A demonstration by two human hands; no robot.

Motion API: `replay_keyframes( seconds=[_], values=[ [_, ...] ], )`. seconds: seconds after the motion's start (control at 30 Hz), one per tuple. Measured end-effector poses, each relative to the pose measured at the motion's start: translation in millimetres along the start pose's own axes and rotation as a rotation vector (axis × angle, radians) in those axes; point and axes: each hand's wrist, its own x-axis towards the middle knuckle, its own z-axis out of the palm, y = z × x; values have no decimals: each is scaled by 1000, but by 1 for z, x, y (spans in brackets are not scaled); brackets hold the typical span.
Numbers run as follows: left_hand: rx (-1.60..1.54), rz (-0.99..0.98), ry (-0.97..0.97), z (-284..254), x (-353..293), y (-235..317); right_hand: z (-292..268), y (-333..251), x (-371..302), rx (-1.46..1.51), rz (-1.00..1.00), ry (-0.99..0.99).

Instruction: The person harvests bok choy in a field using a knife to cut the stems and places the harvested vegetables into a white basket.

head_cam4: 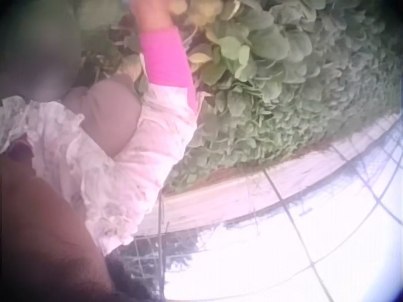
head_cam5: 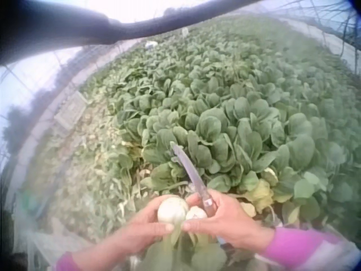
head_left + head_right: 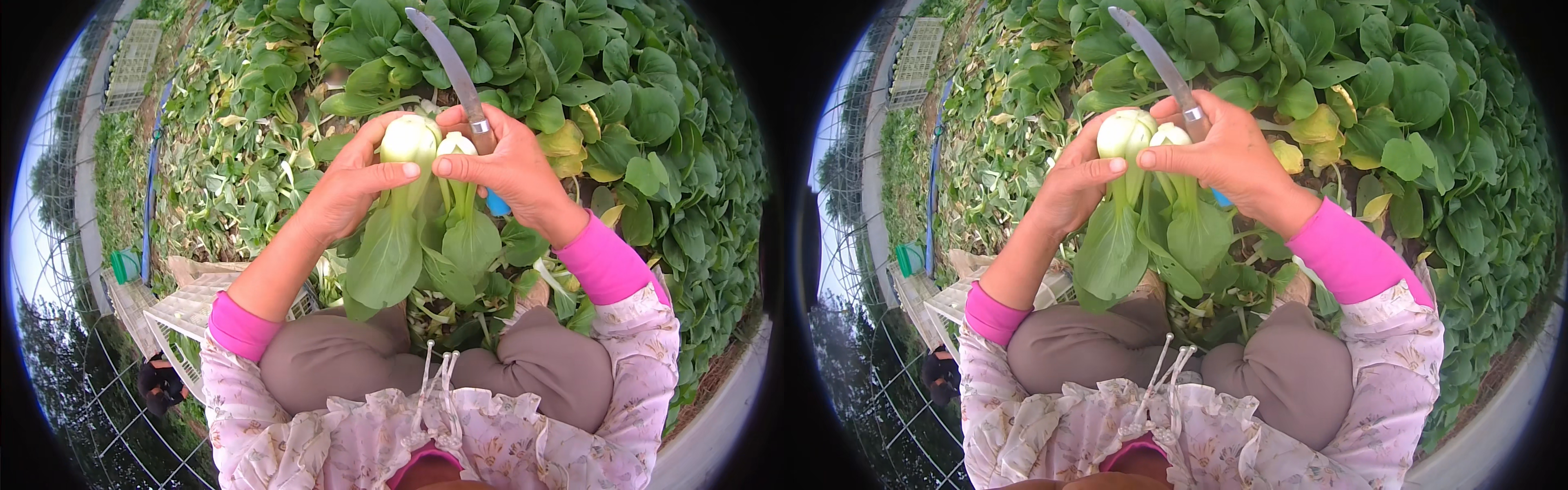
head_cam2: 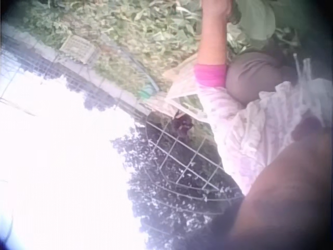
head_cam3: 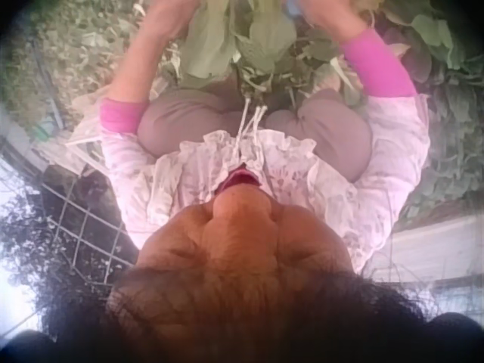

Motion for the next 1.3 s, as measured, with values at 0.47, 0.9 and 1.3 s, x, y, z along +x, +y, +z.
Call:
replay_keyframes(
  seconds=[0.47, 0.9, 1.3],
  values=[
    [113, -81, -3, -1, -1, -6, -4, 2, 1, -22, 25, -16],
    [1318, 189, 130, -11, -6, 14, -54, -26, -25, -169, 92, -380],
    [-101, 51, -187, 54, 4, -15, 1, 4, -39, 92, -141, 354]
  ],
)
